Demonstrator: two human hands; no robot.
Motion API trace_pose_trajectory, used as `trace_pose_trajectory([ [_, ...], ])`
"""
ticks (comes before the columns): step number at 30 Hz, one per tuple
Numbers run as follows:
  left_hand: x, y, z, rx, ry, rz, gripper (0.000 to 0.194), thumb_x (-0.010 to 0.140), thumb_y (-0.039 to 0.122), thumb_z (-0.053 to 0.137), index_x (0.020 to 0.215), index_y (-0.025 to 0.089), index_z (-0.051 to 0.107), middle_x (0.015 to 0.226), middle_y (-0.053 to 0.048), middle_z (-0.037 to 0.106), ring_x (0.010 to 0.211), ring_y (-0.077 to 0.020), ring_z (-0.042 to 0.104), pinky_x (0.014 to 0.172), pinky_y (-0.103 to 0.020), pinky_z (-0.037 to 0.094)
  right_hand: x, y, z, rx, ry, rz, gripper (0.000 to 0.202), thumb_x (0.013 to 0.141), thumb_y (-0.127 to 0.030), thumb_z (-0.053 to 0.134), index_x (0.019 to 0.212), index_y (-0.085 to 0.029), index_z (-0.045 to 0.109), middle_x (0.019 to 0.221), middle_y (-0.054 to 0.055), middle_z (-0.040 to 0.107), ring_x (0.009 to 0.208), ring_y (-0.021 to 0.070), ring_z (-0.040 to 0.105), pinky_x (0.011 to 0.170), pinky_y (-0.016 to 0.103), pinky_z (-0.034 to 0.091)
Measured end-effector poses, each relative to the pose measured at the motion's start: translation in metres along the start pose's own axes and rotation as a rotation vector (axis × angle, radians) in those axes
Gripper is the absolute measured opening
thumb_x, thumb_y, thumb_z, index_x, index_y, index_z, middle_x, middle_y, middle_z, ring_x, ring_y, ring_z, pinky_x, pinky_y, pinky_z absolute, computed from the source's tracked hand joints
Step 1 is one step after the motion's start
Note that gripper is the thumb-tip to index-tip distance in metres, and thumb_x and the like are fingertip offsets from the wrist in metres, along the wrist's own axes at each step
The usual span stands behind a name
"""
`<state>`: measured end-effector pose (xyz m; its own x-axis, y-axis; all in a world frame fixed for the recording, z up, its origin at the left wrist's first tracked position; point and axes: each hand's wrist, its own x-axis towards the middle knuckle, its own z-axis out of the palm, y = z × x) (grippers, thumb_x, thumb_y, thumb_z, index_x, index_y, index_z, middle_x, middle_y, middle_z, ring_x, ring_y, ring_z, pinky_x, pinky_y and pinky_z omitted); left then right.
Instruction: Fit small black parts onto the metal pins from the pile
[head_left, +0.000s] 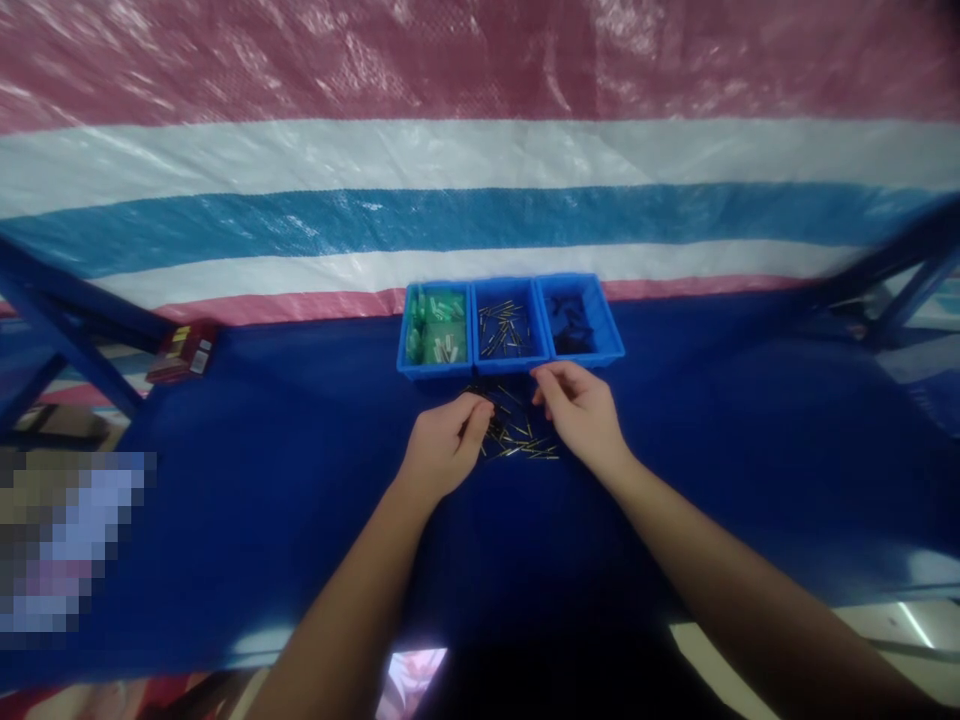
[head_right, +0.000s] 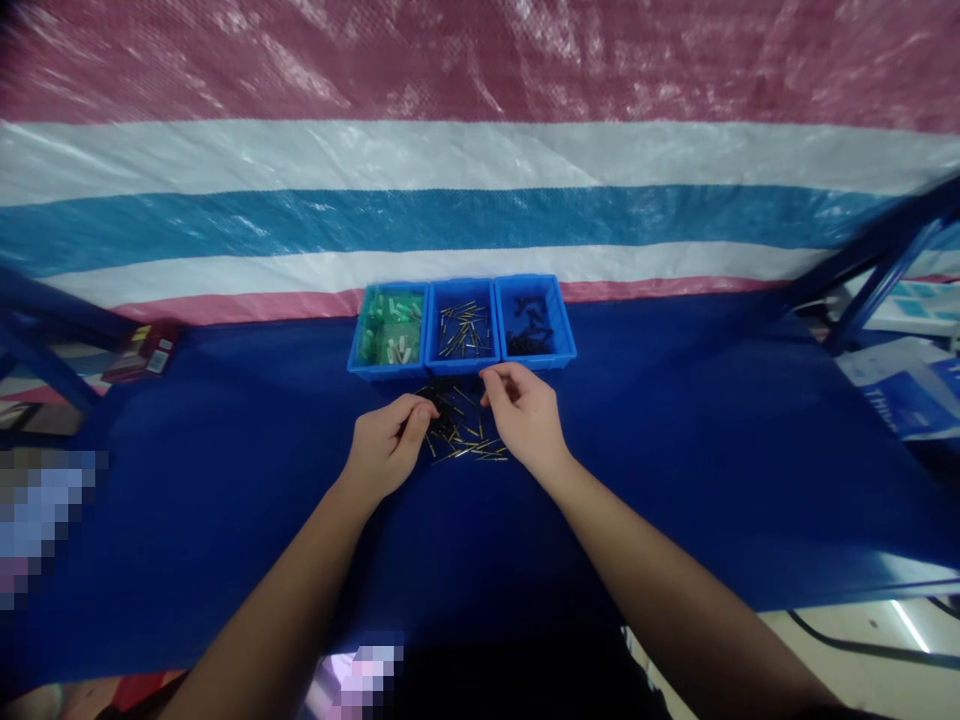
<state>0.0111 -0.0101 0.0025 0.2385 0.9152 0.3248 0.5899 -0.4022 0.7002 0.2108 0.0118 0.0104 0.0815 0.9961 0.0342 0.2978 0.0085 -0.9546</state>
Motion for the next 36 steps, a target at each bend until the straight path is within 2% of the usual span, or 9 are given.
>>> trace_pose_trajectory([
  [3, 0.0, 0.0, 0.0, 0.004, -0.004, -0.004, 0.025, 0.101, 0.03, 0.046, 0.09, 0.019, 0.066, 0.069, 0.001, 0.067, 0.06, -0.0101, 0.061, 0.06, -0.021, 0.045, 0.001, 0.005, -0.004, -0.306, 0.044, -0.118, 0.02, 0.09, -0.036, 0.062, 0.09, -0.019, 0.074, 0.065, 0.0, 0.065, 0.056, 0.014, 0.057, 0.061, 0.03, 0.046],
  [6, 0.0, 0.0, 0.0, 0.008, -0.003, -0.002, 0.025, 0.101, 0.029, 0.046, 0.091, 0.019, 0.066, 0.068, 0.002, 0.066, 0.059, -0.0098, 0.061, 0.059, -0.021, 0.044, 0.003, 0.01, -0.007, -0.507, -0.018, -0.153, 0.02, 0.089, -0.029, 0.061, 0.099, -0.022, 0.077, 0.061, -0.001, 0.063, 0.057, 0.0156, 0.058, 0.062, 0.031, 0.046],
  [12, 0.0, 0.0, 0.0, 0.011, -0.005, 0.002, 0.026, 0.101, 0.03, 0.046, 0.09, 0.018, 0.066, 0.067, 0.002, 0.066, 0.059, -0.0099, 0.06, 0.058, -0.022, 0.043, 0.002, 0.009, -0.006, -0.707, -0.076, -0.183, 0.028, 0.089, -0.024, 0.059, 0.112, -0.026, 0.075, 0.07, 0.001, 0.071, 0.058, 0.0178, 0.061, 0.059, 0.031, 0.044],
  [19, 0.001, 0.0, 0.0, 0.018, -0.004, -0.001, 0.026, 0.101, 0.03, 0.046, 0.09, 0.019, 0.066, 0.065, 0.002, 0.064, 0.058, -0.01, 0.059, 0.056, -0.022, 0.042, 0.001, 0.004, -0.007, -0.82, -0.127, -0.172, 0.013, 0.09, -0.031, 0.061, 0.097, -0.026, 0.071, 0.067, 0.001, 0.069, 0.056, 0.0182, 0.06, 0.052, 0.028, 0.033],
  [24, 0.001, -0.001, 0.001, 0.014, -0.004, 0.001, 0.027, 0.101, 0.03, 0.046, 0.089, 0.018, 0.067, 0.068, 0.001, 0.067, 0.058, -0.01, 0.06, 0.058, -0.021, 0.044, 0.0, 0.003, -0.008, -0.772, -0.173, -0.205, 0.011, 0.091, -0.027, 0.059, 0.094, -0.024, 0.069, 0.066, 0.0, 0.066, 0.056, 0.0166, 0.058, 0.053, 0.028, 0.032],
  [28, 0.001, -0.003, 0.005, 0.012, 0.027, -0.003, 0.018, 0.097, 0.033, 0.056, 0.101, 0.02, 0.069, 0.068, 0.003, 0.066, 0.056, -0.0091, 0.059, 0.059, -0.02, 0.045, -0.003, -0.002, -0.007, -0.522, -0.22, -0.19, 0.014, 0.094, -0.029, 0.056, 0.096, -0.022, 0.067, 0.061, -0.003, 0.06, 0.055, 0.0143, 0.057, 0.055, 0.027, 0.038],
  [31, 0.0, -0.006, 0.007, 0.032, 0.046, -0.004, 0.022, 0.093, 0.034, 0.064, 0.111, 0.022, 0.069, 0.061, 0.006, 0.061, 0.054, -0.0087, 0.057, 0.06, -0.02, 0.046, -0.008, -0.005, -0.004, -0.355, -0.271, -0.205, 0.016, 0.095, -0.032, 0.056, 0.098, -0.022, 0.067, 0.061, -0.004, 0.059, 0.055, 0.0127, 0.056, 0.056, 0.025, 0.041],
  [36, 0.001, -0.006, 0.008, 0.038, 0.035, 0.006, 0.017, 0.094, 0.032, 0.062, 0.104, 0.022, 0.071, 0.064, 0.005, 0.063, 0.054, -0.0081, 0.058, 0.061, -0.019, 0.047, -0.014, -0.004, 0.001, -0.301, -0.289, -0.228, 0.017, 0.095, -0.034, 0.056, 0.099, -0.022, 0.067, 0.061, -0.004, 0.06, 0.054, 0.012, 0.055, 0.055, 0.024, 0.041],
])
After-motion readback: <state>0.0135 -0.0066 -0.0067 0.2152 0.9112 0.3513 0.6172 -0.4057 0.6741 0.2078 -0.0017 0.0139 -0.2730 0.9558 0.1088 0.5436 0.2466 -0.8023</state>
